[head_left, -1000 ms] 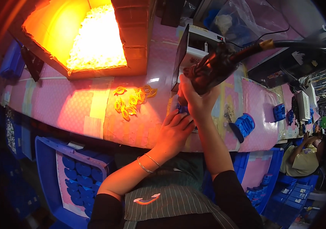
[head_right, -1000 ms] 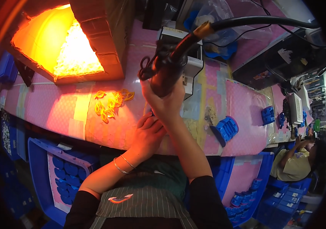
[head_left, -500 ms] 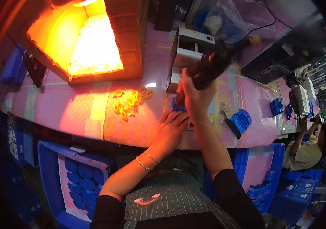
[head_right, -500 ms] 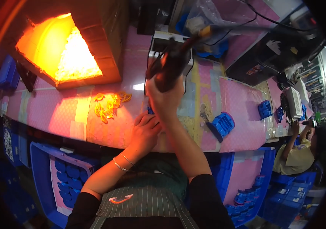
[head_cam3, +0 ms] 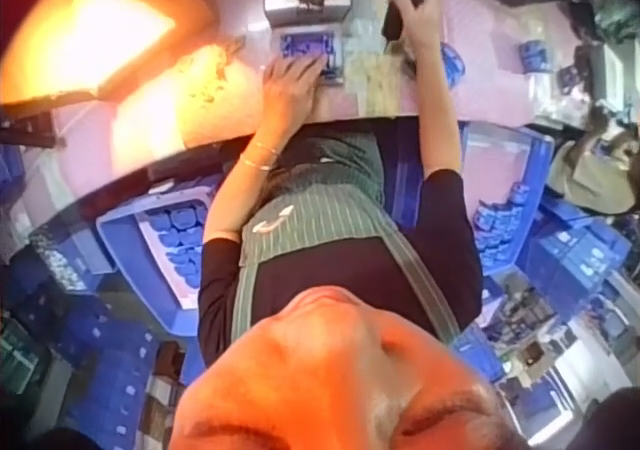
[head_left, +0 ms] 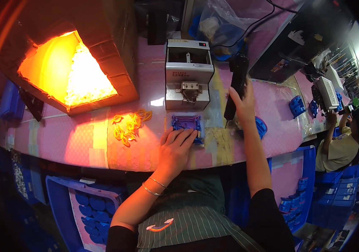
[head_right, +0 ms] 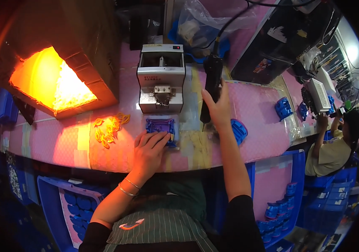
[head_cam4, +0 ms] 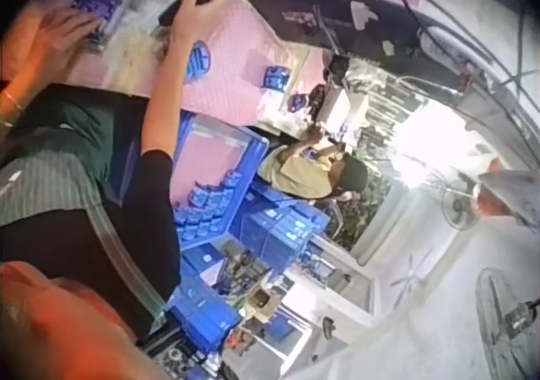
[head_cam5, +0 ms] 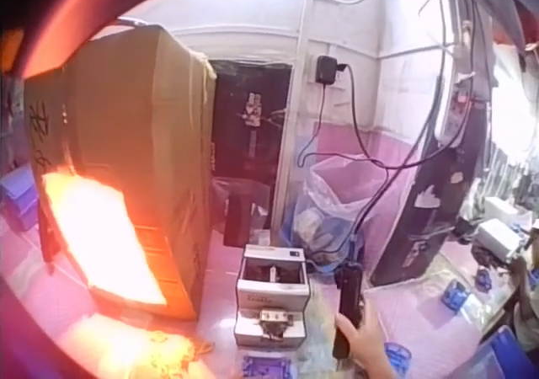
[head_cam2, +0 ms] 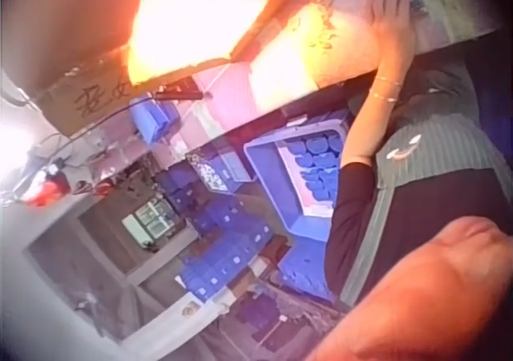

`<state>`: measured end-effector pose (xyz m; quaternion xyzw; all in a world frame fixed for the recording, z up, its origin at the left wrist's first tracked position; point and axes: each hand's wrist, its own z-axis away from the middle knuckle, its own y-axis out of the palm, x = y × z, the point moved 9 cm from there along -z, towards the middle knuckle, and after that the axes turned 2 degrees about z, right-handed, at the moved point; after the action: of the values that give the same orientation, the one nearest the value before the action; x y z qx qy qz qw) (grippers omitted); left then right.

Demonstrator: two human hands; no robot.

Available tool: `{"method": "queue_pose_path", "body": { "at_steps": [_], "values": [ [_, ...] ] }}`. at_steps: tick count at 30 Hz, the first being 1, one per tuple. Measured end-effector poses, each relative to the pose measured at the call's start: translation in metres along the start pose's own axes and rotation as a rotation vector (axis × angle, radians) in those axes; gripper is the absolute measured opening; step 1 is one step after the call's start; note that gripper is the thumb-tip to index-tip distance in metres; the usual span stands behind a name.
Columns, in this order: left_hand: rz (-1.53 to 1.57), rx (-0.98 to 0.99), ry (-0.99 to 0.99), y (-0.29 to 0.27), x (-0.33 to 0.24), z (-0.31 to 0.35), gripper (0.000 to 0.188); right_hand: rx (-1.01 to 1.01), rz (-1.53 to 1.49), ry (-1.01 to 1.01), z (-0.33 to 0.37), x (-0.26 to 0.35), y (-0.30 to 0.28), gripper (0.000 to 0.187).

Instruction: Assembling blue plastic components using a handheld processing tool at a factory workbench.

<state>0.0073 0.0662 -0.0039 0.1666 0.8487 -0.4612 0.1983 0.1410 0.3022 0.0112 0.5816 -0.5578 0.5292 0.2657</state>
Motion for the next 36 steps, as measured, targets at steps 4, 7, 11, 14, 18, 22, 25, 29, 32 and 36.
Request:
{"method": "queue_pose_path", "body": {
  "at_steps": [4, 7, 11, 14, 18, 22, 25, 29, 32, 36],
  "values": [
    [-0.014, 0.009, -0.014, -0.001, 0.003, 0.001, 0.046, 0.021, 0.717, -0.307, 0.044, 0.011, -0.047, 0.078],
    [0.007, -0.004, -0.044, -0.002, 0.004, 0.003, 0.046, 0.038, 1.083, -0.275, 0.089, 0.020, -0.074, 0.090],
    [-0.009, 0.004, -0.019, -0.006, 0.000, 0.001, 0.045, -0.001, 0.891, 0.021, 0.118, 0.008, -0.102, 0.100],
    [0.048, -0.044, -0.007, -0.013, 0.004, 0.003, 0.042, -0.008, 0.662, -0.051, 0.115, 0.034, -0.088, 0.103],
    [0.302, -0.177, -0.143, -0.038, 0.026, 0.013, 0.034, 0.343, 0.483, -0.365, 0.112, 0.093, 0.015, 0.106],
    [0.414, -0.305, -0.325, -0.059, 0.053, 0.020, 0.027, 0.499, 0.508, -0.455, 0.107, 0.111, 0.093, 0.099],
    [0.394, -0.341, -0.294, -0.067, 0.058, 0.026, 0.028, 0.548, 0.507, -0.455, 0.103, 0.101, 0.110, 0.097],
    [0.417, -0.313, -0.283, -0.064, 0.057, 0.027, 0.029, 0.564, 0.585, -0.406, 0.106, 0.099, 0.118, 0.097],
    [0.324, -0.261, -0.098, -0.064, 0.031, 0.010, 0.030, 0.535, 0.569, -0.449, 0.106, 0.104, 0.116, 0.096],
    [0.266, -0.147, 0.020, -0.046, 0.015, 0.010, 0.038, 0.549, 0.578, -0.456, 0.103, 0.100, 0.116, 0.094]
  ]
}}
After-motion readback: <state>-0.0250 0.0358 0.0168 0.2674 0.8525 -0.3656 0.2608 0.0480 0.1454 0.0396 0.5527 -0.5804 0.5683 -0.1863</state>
